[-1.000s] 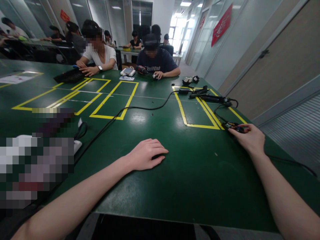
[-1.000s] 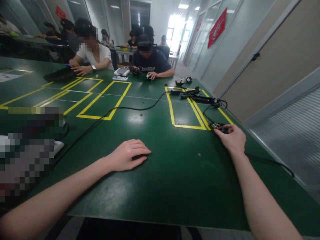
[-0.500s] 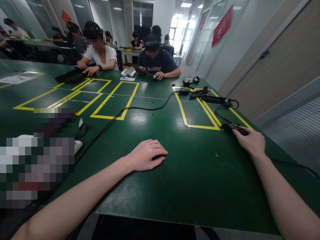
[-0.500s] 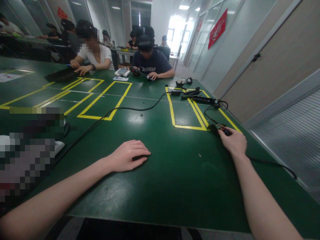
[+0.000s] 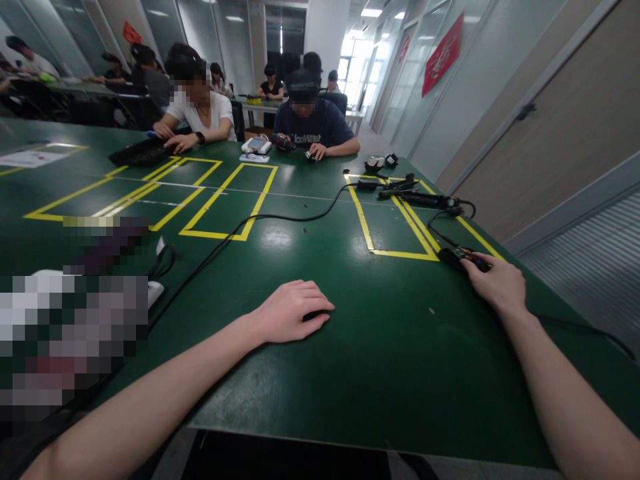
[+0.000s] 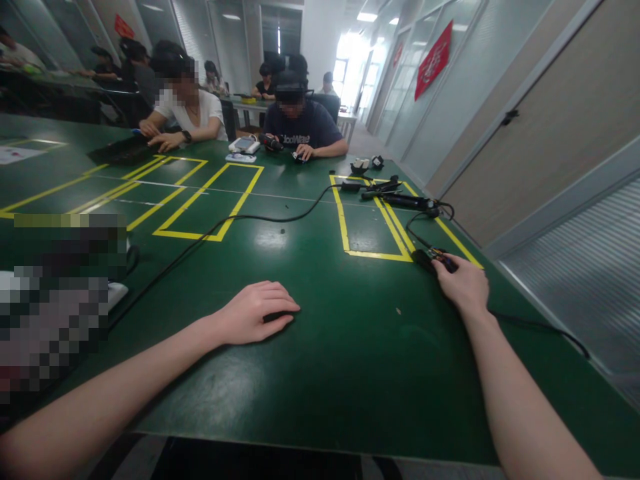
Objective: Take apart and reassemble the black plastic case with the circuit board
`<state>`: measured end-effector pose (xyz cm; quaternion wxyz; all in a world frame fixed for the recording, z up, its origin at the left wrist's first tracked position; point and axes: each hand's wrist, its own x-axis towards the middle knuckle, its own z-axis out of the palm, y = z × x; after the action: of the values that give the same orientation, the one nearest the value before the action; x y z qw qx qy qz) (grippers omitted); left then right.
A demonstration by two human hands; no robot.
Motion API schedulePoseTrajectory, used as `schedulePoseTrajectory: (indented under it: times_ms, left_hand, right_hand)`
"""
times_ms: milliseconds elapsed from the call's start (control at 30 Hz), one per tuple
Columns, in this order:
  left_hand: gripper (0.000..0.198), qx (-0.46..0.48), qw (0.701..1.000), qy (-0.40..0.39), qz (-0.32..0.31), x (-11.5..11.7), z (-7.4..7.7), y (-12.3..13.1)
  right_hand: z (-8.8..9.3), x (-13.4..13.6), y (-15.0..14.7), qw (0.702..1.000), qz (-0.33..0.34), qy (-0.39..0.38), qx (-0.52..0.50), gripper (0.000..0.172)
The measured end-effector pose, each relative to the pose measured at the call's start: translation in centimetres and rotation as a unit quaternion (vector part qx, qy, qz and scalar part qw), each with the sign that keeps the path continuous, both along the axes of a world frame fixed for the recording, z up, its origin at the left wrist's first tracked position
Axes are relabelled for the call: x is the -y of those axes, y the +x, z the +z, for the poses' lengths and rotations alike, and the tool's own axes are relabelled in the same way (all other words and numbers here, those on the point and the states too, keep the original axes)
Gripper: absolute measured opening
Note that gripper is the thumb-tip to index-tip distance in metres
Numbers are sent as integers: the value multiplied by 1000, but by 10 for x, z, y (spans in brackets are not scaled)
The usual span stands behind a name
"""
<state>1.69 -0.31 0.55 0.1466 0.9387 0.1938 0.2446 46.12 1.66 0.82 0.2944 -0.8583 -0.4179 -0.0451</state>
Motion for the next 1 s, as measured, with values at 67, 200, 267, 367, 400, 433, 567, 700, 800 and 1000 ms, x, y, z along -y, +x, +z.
schedulePoseTrajectory:
  times_ms: [67, 200, 267, 367, 400, 433, 567, 700, 800, 1000]
  left_hand:
    - [22, -2, 1000, -2, 2, 0, 0, 0]
    - [22, -7, 1000, -6, 2, 0, 0, 0]
    - [22, -8, 1000, -6, 1, 0, 0, 0]
    - [21, -8, 1000, -2, 2, -1, 0, 0]
    - [21, -6, 1000, 0, 3, -1, -1, 0]
    - [21, -4, 1000, 2, 3, -1, -1, 0]
    - [21, 24, 999, 22, 5, -1, 0, 1]
    - [21, 78, 995, 52, 27, 1, 4, 2]
    - [23, 98, 993, 52, 32, 2, 6, 2]
    - [23, 81, 996, 35, 27, 0, 8, 0]
  right_hand:
    - [2, 1, -3, 998, -9, -47, 34, 42]
    - [4, 2, -9, 996, -7, -74, 42, 48]
    - [2, 0, -12, 997, 14, -60, 34, 48]
    - [-6, -3, -26, 996, 73, -38, 39, 45]
    - [-9, -4, -34, 994, 101, -30, 42, 43]
    - [-12, -5, -45, 988, 146, -15, 47, 42]
    - [-19, 6, -110, 942, 332, 25, 41, 37]
    - [-17, 35, -183, 844, 536, 35, 12, 34]
    - [-12, 51, -215, 763, 646, 20, -6, 30]
    - [-13, 55, -219, 732, 679, 56, 8, 24]
